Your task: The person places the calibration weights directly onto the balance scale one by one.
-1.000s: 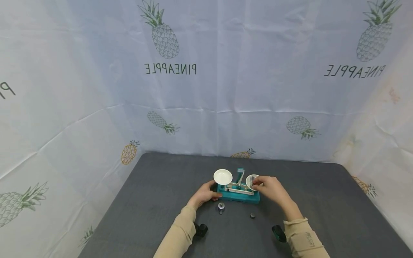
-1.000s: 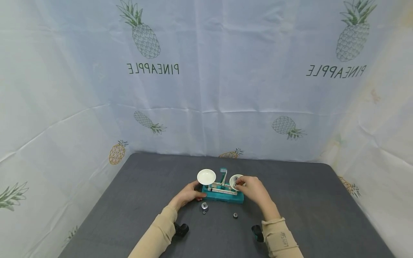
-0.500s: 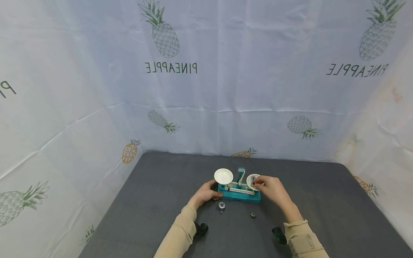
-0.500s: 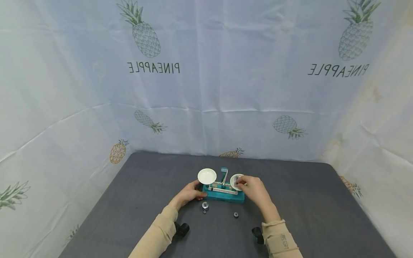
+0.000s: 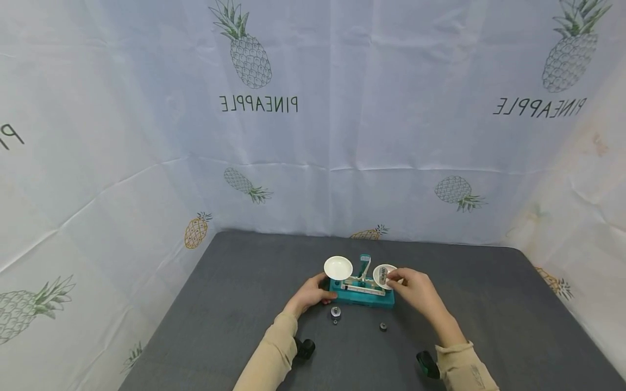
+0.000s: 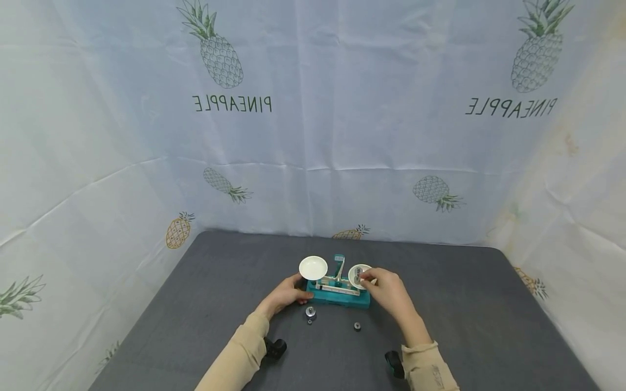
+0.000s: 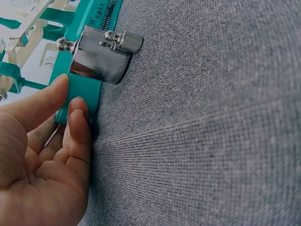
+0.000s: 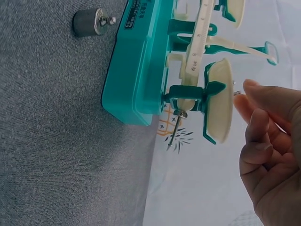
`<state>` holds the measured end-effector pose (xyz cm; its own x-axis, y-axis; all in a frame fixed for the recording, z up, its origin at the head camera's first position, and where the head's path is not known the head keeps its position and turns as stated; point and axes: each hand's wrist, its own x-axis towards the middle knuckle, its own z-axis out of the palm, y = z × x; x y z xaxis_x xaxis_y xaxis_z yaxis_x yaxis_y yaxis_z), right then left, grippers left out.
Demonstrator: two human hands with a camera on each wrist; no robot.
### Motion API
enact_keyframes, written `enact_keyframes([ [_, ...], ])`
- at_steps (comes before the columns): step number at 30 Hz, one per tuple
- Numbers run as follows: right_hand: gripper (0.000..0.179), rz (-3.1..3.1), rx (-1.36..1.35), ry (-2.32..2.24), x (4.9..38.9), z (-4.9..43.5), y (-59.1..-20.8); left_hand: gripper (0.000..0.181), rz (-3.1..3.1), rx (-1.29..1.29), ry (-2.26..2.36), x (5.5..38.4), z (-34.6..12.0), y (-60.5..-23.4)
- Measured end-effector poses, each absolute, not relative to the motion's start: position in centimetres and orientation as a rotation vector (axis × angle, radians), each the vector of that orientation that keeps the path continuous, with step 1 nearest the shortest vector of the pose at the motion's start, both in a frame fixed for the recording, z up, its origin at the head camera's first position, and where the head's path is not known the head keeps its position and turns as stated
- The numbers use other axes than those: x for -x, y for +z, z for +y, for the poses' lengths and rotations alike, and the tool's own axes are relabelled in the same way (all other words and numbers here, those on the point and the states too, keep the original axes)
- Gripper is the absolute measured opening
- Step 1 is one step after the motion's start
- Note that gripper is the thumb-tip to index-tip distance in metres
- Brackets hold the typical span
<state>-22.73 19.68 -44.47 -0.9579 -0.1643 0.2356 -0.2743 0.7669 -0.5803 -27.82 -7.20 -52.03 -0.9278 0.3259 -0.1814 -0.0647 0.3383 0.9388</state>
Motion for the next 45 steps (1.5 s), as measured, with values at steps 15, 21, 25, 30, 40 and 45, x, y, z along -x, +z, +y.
enact_keyframes([
  [15,0.018,-2.668,-0.535,1.175,19.8,19.8,-45.5,0.073,2.249,-0.227,1.634,27.6,-7.2,-52.2],
  [21,0.025,-2.729,-0.617,1.256,19.4,20.6,-46.9,0.072,2.251,-0.236,1.641,27.5,-7.2,-52.2],
  [25,0.029,-2.794,-0.626,1.311,19.5,20.9,-47.7,0.072,2.25,-0.24,1.648,27.5,-7.2,-52.2],
  [30,0.027,-2.868,-0.621,1.385,19.7,21.0,-48.7,0.07,2.251,-0.247,1.657,27.5,-7.1,-52.1],
  [40,0.018,-2.934,-0.663,1.368,20.0,21.1,-50.3,0.07,2.253,-0.249,1.651,27.5,-7.1,-52.1],
  [45,0.015,-2.926,-0.695,1.321,20.0,20.9,-50.6,0.071,2.253,-0.239,1.651,27.7,-7.1,-52.1],
])
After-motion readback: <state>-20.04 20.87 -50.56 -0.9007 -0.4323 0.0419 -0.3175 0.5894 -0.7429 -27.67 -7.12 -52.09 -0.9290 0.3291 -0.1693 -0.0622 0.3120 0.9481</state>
